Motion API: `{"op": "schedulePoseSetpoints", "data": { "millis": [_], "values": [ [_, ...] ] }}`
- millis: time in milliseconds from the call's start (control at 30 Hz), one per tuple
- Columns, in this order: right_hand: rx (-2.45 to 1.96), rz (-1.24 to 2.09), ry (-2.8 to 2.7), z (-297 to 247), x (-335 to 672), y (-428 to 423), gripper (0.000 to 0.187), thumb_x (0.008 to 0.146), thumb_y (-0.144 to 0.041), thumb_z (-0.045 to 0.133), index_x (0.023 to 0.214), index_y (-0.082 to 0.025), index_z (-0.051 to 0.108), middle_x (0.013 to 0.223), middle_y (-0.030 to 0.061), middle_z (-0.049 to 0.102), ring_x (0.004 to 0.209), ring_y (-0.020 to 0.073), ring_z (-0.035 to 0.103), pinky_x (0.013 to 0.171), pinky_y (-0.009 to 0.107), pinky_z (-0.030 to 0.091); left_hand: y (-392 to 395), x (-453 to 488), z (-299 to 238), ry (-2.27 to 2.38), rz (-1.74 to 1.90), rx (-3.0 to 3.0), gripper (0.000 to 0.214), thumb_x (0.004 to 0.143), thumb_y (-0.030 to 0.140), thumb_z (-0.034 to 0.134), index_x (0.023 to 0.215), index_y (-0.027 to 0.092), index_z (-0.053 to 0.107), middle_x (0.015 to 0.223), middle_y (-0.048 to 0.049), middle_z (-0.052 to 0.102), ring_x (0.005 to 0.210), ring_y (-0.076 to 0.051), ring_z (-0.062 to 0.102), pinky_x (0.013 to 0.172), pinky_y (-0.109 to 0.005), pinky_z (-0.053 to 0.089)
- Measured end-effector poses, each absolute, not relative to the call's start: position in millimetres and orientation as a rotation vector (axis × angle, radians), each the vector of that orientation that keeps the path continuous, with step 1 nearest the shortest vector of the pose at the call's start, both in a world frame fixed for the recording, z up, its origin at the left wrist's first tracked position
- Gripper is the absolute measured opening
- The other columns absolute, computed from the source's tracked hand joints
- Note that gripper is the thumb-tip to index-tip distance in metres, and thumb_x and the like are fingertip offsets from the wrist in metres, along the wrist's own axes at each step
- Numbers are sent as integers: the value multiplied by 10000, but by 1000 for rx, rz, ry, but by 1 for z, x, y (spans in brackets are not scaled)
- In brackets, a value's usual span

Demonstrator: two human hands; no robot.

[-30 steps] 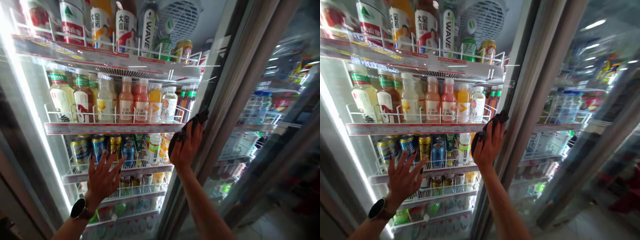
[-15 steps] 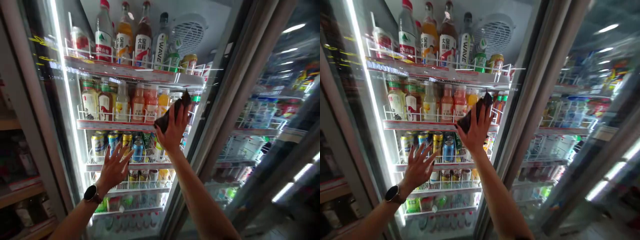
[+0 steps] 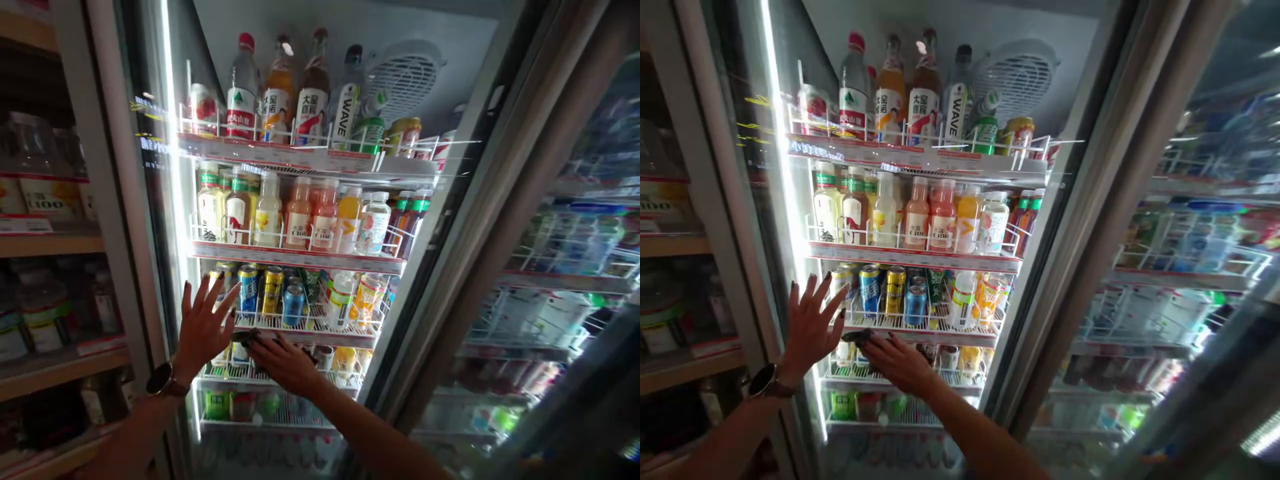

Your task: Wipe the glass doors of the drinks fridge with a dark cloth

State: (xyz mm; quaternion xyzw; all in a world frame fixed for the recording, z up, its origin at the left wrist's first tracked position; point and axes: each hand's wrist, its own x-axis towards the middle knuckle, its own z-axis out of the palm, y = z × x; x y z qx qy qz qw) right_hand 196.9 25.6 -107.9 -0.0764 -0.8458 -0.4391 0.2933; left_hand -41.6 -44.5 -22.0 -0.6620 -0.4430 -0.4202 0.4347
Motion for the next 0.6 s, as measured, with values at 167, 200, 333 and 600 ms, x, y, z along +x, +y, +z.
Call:
{"op": "schedulePoseSetpoints", "data": {
  "millis": [167, 200, 333, 600],
  "values": [
    [-555, -1021, -2060, 69, 199, 35, 652, 1013, -331, 515, 1624, -188, 339, 1709, 94, 330, 1607, 302, 211, 1304, 568, 249, -55, -49, -18, -1136, -1052, -1602, 777, 957, 220, 604, 1643, 346, 261, 1715, -50, 261, 1614, -309, 190, 1326, -581, 129],
    [-614, -964, -1960, 113, 194, 37, 665, 1023, -347, 480, 1641, -185, 292, 1726, 109, 279, 1624, 321, 150, 1309, 627, 184, -56, -50, -18, -1136, -1053, -1596, 779, 957, 216, 602, 1644, 343, 258, 1717, -50, 254, 1616, -309, 182, 1325, -583, 126],
    [-703, -886, -1738, 215, 159, 37, 668, 1023, -342, 423, 1646, -170, 256, 1747, 115, 197, 1637, 337, 83, 1303, 679, 73, -54, -58, -26, -1163, -1079, -1603, 744, 963, 230, 586, 1636, 340, 288, 1718, -43, 255, 1616, -305, 185, 1328, -583, 116],
    [-377, -1067, -2173, 39, 91, 16, 620, 1029, -342, 477, 1595, -112, 371, 1697, 119, 352, 1607, 295, 241, 1312, 529, 279, -59, -71, -56, -1181, -1119, -1600, 796, 954, 193, 596, 1655, 305, 235, 1720, -55, 249, 1616, -285, 194, 1341, -550, 120]
  ]
}}
